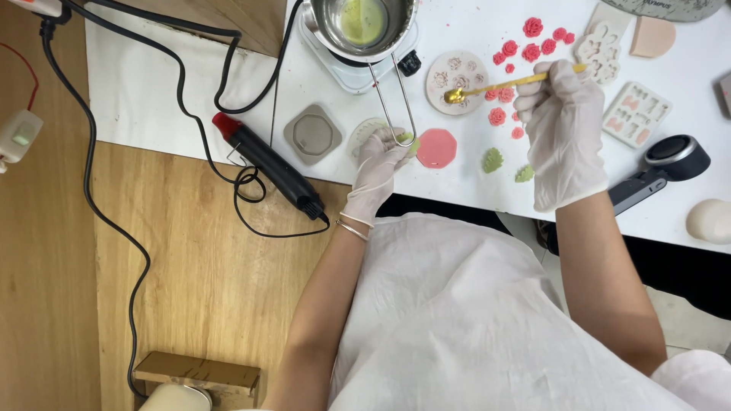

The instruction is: Preparing and arranging small wax leaves and roses for candle decoration.

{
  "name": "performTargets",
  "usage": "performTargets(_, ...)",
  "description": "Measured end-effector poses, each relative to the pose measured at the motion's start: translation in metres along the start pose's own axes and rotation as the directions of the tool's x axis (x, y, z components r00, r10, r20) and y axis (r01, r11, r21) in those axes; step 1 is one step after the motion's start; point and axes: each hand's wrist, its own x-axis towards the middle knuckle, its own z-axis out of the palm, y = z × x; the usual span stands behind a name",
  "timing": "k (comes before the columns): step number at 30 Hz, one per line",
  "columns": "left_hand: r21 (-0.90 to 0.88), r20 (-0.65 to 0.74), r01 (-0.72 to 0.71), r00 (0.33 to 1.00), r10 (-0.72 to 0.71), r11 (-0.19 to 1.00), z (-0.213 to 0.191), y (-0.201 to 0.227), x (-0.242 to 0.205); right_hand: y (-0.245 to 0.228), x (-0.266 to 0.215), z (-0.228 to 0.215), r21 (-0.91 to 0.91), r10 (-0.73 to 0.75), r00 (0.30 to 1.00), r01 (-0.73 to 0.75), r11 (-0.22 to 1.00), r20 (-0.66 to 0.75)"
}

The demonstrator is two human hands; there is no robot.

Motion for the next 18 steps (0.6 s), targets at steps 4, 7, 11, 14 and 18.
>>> performTargets(4, -0.003, 0.000, -0.016, 1.000, 0.016, 1.000, 0.002, 0.001, 0.001, 0.024, -0.010, -0.018, -0.058, 0.055, 0.998, -0.055, 0.997, -0.005)
performTargets(7, 0.097, -0.003, -0.043, 0.999, 0.043, 0.994, 0.008, 0.010, -0.005, 0.048, -0.013, -0.033, -0.068, 0.092, 0.995, -0.093, 0.993, -0.029)
performTargets(11, 0.191, -0.009, -0.064, 0.998, 0.067, 0.980, 0.008, 0.012, -0.005, 0.080, -0.010, -0.049, -0.084, 0.114, 0.993, -0.115, 0.990, -0.014)
performTargets(14, 0.216, -0.003, -0.078, 0.997, 0.080, 0.973, 0.003, 0.006, -0.005, 0.095, -0.009, -0.054, -0.124, 0.141, 0.989, -0.145, 0.982, -0.038)
performTargets(18, 0.191, -0.013, -0.077, 0.997, 0.081, 0.978, -0.001, 0.008, -0.009, 0.113, -0.008, -0.060, -0.171, 0.110, 0.994, -0.112, 0.979, -0.022)
